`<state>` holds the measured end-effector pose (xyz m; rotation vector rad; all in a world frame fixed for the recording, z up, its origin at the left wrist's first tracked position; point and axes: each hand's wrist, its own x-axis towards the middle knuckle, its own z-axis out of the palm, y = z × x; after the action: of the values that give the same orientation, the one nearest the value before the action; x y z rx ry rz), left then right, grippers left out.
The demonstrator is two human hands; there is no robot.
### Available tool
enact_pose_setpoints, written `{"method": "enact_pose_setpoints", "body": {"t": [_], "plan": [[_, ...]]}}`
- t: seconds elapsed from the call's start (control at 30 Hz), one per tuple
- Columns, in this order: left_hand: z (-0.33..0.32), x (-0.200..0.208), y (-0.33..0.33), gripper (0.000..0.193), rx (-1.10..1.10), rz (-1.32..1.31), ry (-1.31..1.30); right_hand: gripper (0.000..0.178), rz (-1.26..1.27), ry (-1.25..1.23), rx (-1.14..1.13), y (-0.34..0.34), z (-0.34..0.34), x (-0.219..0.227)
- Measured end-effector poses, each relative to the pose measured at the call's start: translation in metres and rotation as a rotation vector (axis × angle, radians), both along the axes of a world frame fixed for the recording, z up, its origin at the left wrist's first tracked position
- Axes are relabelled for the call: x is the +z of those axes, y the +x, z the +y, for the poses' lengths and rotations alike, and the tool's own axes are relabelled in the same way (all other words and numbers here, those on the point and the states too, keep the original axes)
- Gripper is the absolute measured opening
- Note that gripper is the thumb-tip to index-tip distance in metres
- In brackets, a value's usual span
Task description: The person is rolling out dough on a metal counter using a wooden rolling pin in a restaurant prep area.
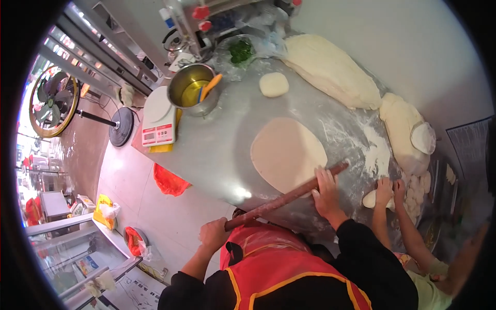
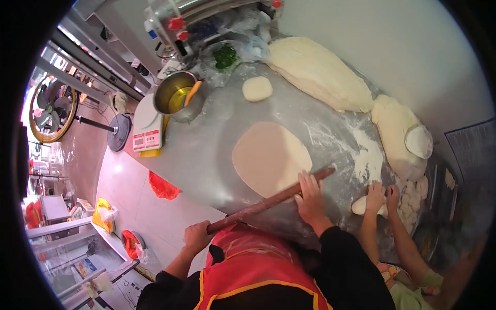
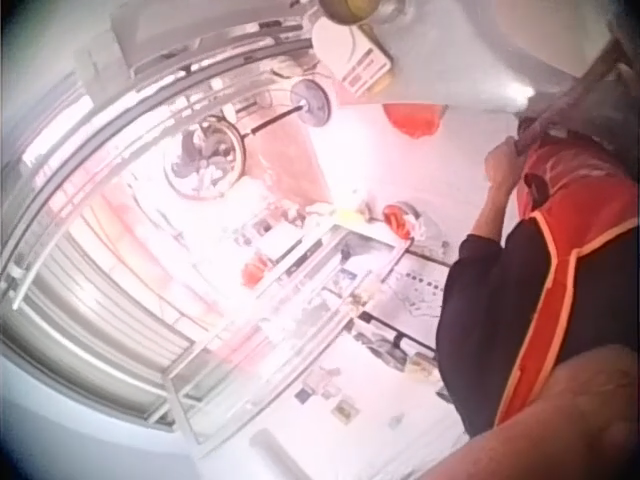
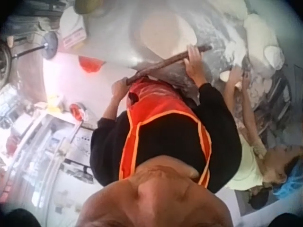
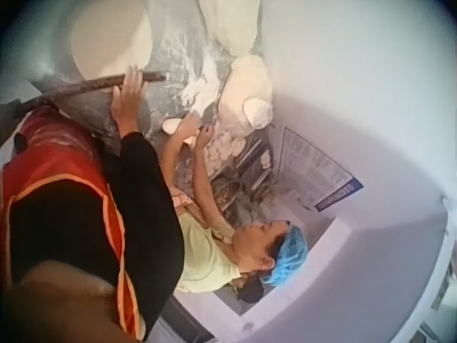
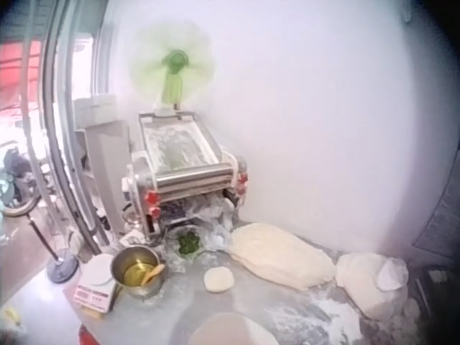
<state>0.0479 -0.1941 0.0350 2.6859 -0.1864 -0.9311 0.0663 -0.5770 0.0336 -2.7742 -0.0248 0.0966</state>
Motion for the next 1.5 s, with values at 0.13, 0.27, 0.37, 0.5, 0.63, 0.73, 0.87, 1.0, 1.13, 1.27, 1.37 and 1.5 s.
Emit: {"method": "enact_pose_setpoints", "body": {"t": [0.13,0.27,0.37,0.5,0.63,0.73,0.87,1.0,1.13,1.27,1.37,1.5], "plan": [[0.024,0.002,0.017,0.037,-0.022,-0.05,-0.066,0.066,-0.147,-0.091,0.035,0.011,0.024,0.002],[0.069,-0.001,0.065,0.04,0.016,0.032,-0.101,0.067,-0.283,-0.123,0.184,0.126,0.072,-0.017],[0.082,0.004,0.099,0.041,-0.006,-0.284,-0.004,0.065,-0.311,-0.09,0.135,0.228,0.103,-0.01],[0.084,-0.002,0.116,0.044,0.041,-0.322,-0.113,0.066,-0.377,-0.065,0.159,0.235,0.105,-0.016],[0.074,-0.01,0.074,0.04,-0.127,0.04,-0.082,0.066,-0.151,-0.058,0.167,0.086,0.073,-0.003],[0.06,-0.003,0.082,0.028,-0.194,0.11,-0.189,0.062,-0.115,-0.118,0.097,0.045,0.056,0.028],[0.057,0.012,0.156,0.019,-0.483,-0.277,-0.219,0.047,-0.138,-0.21,-0.028,0.017,0.027,0.022],[0.0,0.04,0.222,0.033,-0.812,-0.602,-0.244,0.033,-0.02,-0.031,-0.227,-0.084,0.052,-0.001],[-0.106,0.007,0.202,0.063,-0.854,-0.641,-0.344,0.041,-0.057,0.124,-0.483,-0.145,0.088,-0.001],[-0.236,-0.027,0.2,0.072,-0.88,-0.525,-0.416,0.05,-0.028,0.013,-0.68,-0.157,0.088,-0.009],[-0.323,-0.027,0.219,0.073,-0.868,-0.633,-0.518,0.055,0.032,-0.002,-0.806,-0.164,0.067,-0.007],[-0.347,-0.032,0.224,0.075,-0.828,-0.668,-0.601,0.057,0.045,0.095,-0.797,-0.162,0.047,0.001]]}}
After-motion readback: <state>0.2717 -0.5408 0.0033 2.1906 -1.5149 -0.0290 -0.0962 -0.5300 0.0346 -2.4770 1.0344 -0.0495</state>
